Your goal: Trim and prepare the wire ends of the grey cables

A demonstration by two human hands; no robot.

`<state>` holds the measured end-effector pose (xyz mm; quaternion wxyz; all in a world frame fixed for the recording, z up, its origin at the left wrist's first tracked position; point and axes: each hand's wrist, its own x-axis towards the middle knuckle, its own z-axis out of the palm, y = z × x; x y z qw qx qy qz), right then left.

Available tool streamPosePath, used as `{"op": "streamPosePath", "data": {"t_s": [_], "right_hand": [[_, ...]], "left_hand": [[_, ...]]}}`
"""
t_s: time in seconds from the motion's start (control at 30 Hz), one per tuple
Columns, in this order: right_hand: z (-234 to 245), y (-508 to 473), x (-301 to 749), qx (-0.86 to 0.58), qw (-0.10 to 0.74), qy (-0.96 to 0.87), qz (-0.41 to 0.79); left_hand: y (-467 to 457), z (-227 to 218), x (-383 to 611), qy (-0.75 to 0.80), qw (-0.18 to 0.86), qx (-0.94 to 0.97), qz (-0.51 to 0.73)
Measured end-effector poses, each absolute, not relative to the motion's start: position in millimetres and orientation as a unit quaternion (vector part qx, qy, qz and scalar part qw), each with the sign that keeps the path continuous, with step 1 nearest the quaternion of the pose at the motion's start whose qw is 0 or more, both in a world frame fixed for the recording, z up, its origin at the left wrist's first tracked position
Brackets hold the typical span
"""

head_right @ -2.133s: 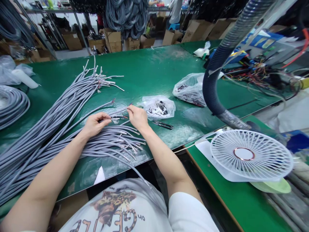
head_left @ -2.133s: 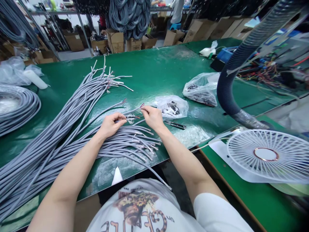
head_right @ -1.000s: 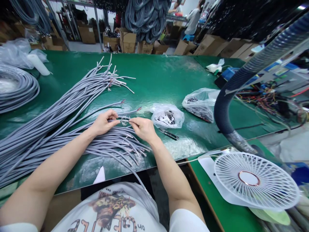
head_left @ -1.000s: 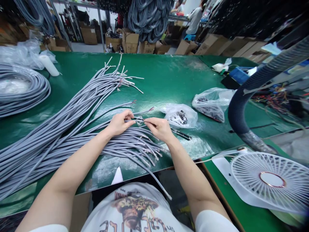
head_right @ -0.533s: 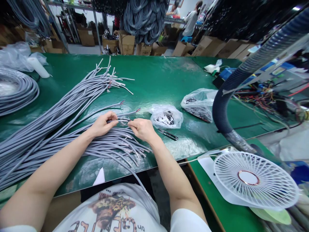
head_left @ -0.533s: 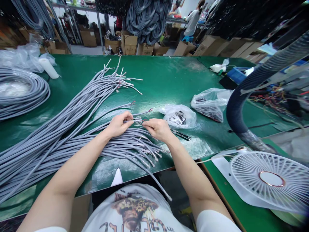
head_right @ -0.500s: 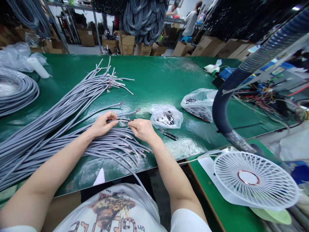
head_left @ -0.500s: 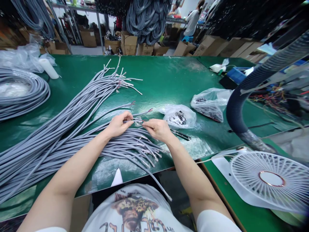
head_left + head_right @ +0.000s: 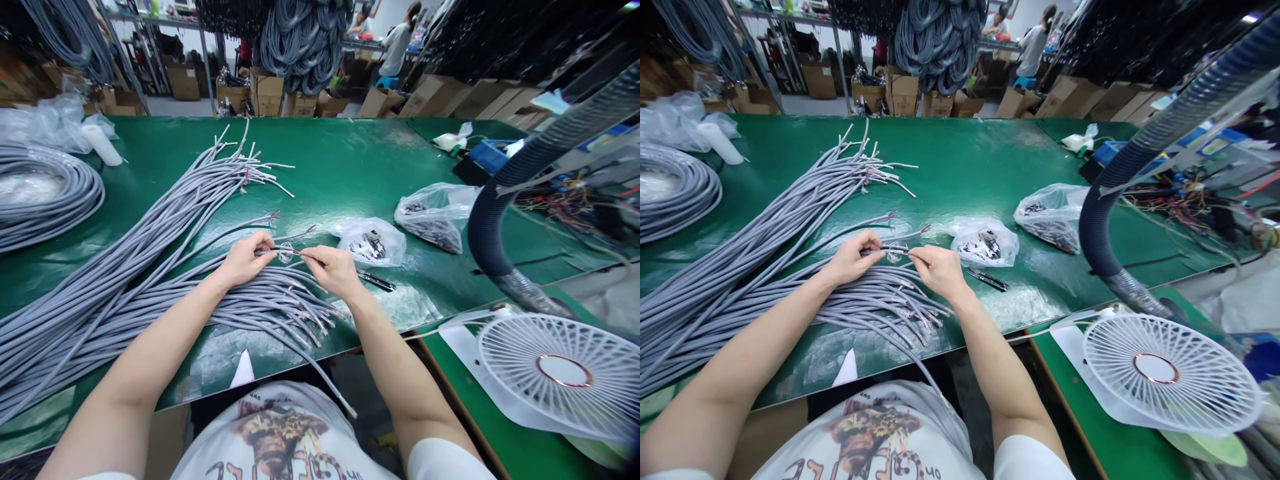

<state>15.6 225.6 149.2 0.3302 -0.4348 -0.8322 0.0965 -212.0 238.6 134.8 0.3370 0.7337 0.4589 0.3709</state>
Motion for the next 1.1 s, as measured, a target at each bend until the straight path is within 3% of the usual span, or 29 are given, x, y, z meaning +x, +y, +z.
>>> {"op": "streamPosePath", "data": {"t_s": [1.1], "right_hand": [[140.9, 234.7, 13.1, -0.435, 0.318, -0.834, 0.119]], "left_hand": [[240.2, 131.0, -213.2, 0.453, 0.319, 0.749, 0.364]]}}
